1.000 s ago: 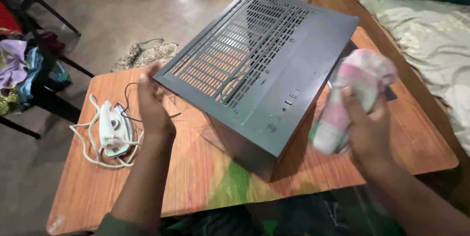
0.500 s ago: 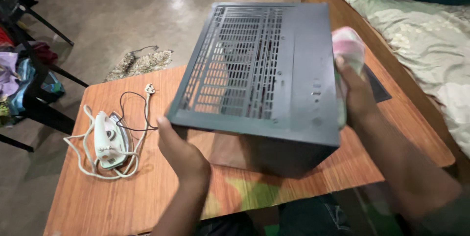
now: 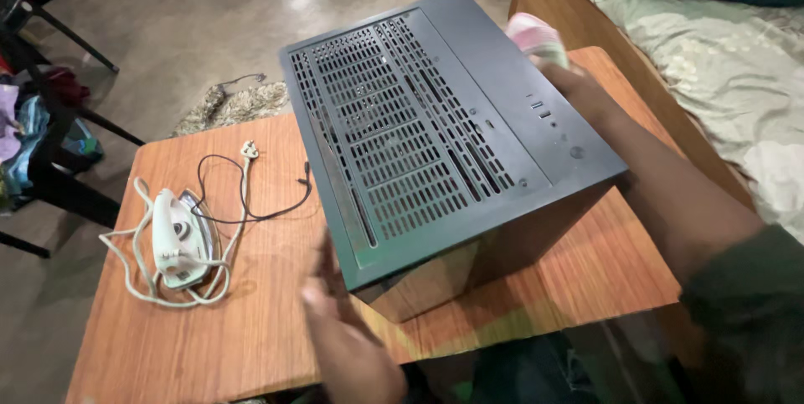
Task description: The person wipes the exterior glass and metal panels of a computer tower with a cloth, turning the case over to reach different sides.
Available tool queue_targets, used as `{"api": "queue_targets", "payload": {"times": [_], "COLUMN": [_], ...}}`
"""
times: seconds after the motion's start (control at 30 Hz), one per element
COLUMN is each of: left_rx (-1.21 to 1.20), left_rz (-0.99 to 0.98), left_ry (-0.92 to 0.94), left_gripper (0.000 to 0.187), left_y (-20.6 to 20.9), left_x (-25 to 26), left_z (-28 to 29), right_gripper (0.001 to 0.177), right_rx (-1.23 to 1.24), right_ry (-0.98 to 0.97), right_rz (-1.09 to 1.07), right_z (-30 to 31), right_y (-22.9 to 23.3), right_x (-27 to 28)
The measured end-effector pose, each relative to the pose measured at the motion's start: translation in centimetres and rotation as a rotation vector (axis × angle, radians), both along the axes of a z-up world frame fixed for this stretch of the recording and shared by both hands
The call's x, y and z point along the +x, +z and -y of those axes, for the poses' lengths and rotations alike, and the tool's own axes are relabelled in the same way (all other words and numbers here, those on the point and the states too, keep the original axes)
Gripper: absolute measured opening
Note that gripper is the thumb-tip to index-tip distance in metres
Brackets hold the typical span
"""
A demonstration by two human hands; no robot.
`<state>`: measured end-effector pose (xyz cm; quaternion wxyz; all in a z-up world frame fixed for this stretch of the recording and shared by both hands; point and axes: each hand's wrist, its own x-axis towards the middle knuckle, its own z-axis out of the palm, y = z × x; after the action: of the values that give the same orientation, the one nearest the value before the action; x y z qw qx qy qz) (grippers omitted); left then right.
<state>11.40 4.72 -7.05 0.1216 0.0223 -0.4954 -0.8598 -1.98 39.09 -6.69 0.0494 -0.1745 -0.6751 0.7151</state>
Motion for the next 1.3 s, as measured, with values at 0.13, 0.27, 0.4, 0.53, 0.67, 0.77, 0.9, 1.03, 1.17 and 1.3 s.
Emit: {"api": "queue_targets", "payload": {"times": [0.13,0.27,0.4,0.53,0.67,0.77,0.9,1.03,1.17,1.3], "left_rx": [-0.324,-0.41,-0.328,-0.291,-0.116,0.178,0.113,0.11,0.105,0.076], "left_rz": [-0.037,-0.146,-0.122,-0.195,-0.239,-0.154,-0.128,-0.106,-0.108,-0.142], "left_ry": [-0.12,-0.289,-0.355,-0.442,-0.531,-0.782,-0.687,-0.684,-0.684,-0.622], "left_gripper": [0.062,0.066,0.072,0.076,0.073,0.07,0.061,0.057,0.054,0.05], "left_y": [0.8,-0.3,-3.2,-6.8,-9.8,-11.9,-15.6,-17.5,-17.2,-14.7], "left_x": [-4.2,-8.8,-16.0,-23.0,-28.4,-31.4,-34.0,-34.1,-33.3,-32.2], "left_z": [5.0,6.2,5.8,5.1,4.6,4.6,3.8,2.7,1.7,1.4], "right_gripper": [0.052,0.058,0.061,0.058,0.068,0.064,0.069,0.064,0.062,0.065], "right_rx": [-0.536,-0.595,-0.31,-0.325,-0.402,-0.234,-0.04,-0.063,-0.025,-0.231], "right_ry": [0.417,0.323,-0.064,-0.186,-0.385,-0.388,-0.344,-0.23,-0.295,-0.363], "right_rz": [-0.147,-0.184,-0.089,-0.271,-0.338,-0.392,-0.474,-0.441,-0.371,-0.437], "right_z": [-1.7,-3.3,-2.6,0.3,5.2,7.5,7.4,6.0,7.2,9.0], "right_y": [0.6,-1.1,-2.3,-2.9,-5.7,-10.4,-17.0,-19.9,-20.0,-17.6], "right_x": [6.2,12.7,15.0,16.9,20.4,21.0,20.0,20.3,20.0,18.6]}}
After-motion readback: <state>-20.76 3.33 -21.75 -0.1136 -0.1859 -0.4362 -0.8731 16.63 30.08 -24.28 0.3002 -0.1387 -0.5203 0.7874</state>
